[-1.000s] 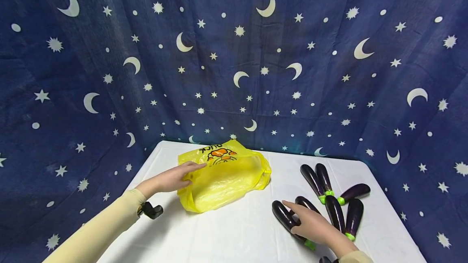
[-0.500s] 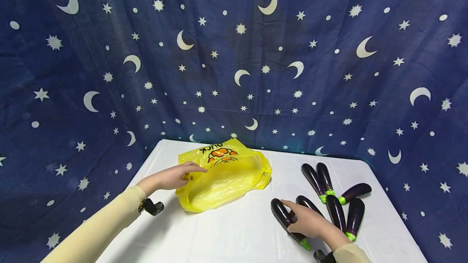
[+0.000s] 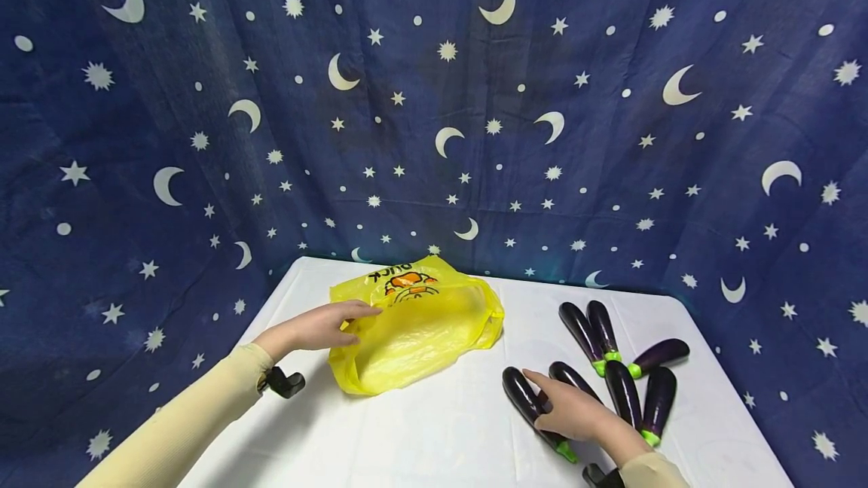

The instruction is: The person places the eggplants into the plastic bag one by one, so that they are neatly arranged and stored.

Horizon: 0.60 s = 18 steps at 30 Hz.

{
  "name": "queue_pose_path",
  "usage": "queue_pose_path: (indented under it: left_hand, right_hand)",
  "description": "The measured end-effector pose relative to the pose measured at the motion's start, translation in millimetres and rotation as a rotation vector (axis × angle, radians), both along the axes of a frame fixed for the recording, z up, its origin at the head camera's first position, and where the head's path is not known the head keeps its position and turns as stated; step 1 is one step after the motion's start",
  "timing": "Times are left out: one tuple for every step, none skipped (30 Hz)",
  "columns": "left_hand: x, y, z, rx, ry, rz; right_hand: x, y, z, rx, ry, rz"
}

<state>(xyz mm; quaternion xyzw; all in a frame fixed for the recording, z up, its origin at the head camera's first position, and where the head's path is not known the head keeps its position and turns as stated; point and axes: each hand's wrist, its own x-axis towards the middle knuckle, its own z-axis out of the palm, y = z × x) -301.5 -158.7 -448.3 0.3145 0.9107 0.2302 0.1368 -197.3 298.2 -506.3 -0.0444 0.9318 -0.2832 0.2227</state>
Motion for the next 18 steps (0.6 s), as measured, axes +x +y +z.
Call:
queue_pose_path:
  left_hand:
    - [0.1,0.2,0.1,0.003,0.006,0.005]
    - [0.3,0.5,0.3,0.007,0.01,0.007]
    - [0.4,0.7,0.5,0.008,0.017,0.008]
    - [0.4,0.8,0.7,0.012,0.021,0.007]
    - [0.3,0.8,0.7,0.021,0.024,0.002]
    - [0.3,0.7,0.6,0.028,0.029,-0.003]
    - [0.2,0.6,0.7,0.03,0.027,-0.005]
    - [0.0,0.5,0.8,0.032,0.027,-0.008]
    - [-0.1,0.2,0.8,0.034,0.027,-0.011]
    - [-0.2,0.0,0.9,0.038,0.024,-0.014]
    - [-0.2,-0.4,0.8,0.045,0.019,-0.015]
    - [0.0,-0.8,1.0,0.048,0.01,-0.013]
    - [0.1,-1.1,1.3,0.053,0.001,-0.013]
    - [0.2,-1.6,1.4,0.061,-0.008,-0.014]
    - [0.3,-2.0,1.4,0.07,-0.018,-0.012]
    - [0.2,-2.4,1.3,0.078,-0.027,-0.011]
    - [0.1,-2.8,1.2,0.084,-0.035,-0.01]
    - [-0.3,-3.2,0.9,0.088,-0.039,-0.007]
  right_hand:
    - [0.2,-0.2,0.1,0.0,-0.002,-0.003]
    - [0.5,-0.4,0.3,-0.002,-0.003,0.0]
    - [0.7,-0.6,0.4,-0.003,-0.004,-0.001]
    - [1.0,-0.7,0.5,-0.004,-0.004,-0.002]
    - [1.0,-0.7,0.5,-0.007,-0.005,-0.006]
    - [1.3,-0.8,0.8,-0.01,-0.007,-0.01]
    - [1.6,-0.8,1.3,-0.017,-0.008,-0.013]
    - [1.9,-0.5,1.4,-0.025,-0.01,-0.015]
    - [2.2,-0.3,1.5,-0.035,-0.01,-0.02]
    - [2.5,0.1,1.7,-0.045,-0.012,-0.022]
    - [2.8,0.6,1.9,-0.057,-0.012,-0.021]
    - [3.2,1.0,2.1,-0.068,-0.014,-0.02]
    - [3.3,1.5,2.0,-0.08,-0.016,-0.019]
    - [3.3,2.1,1.7,-0.089,-0.018,-0.021]
    - [3.2,2.7,1.3,-0.098,-0.02,-0.022]
    - [2.9,3.3,0.9,-0.104,-0.025,-0.027]
    - [2.7,3.9,0.3,-0.114,-0.032,-0.035]
    - [2.3,4.5,-0.5,-0.123,-0.04,-0.045]
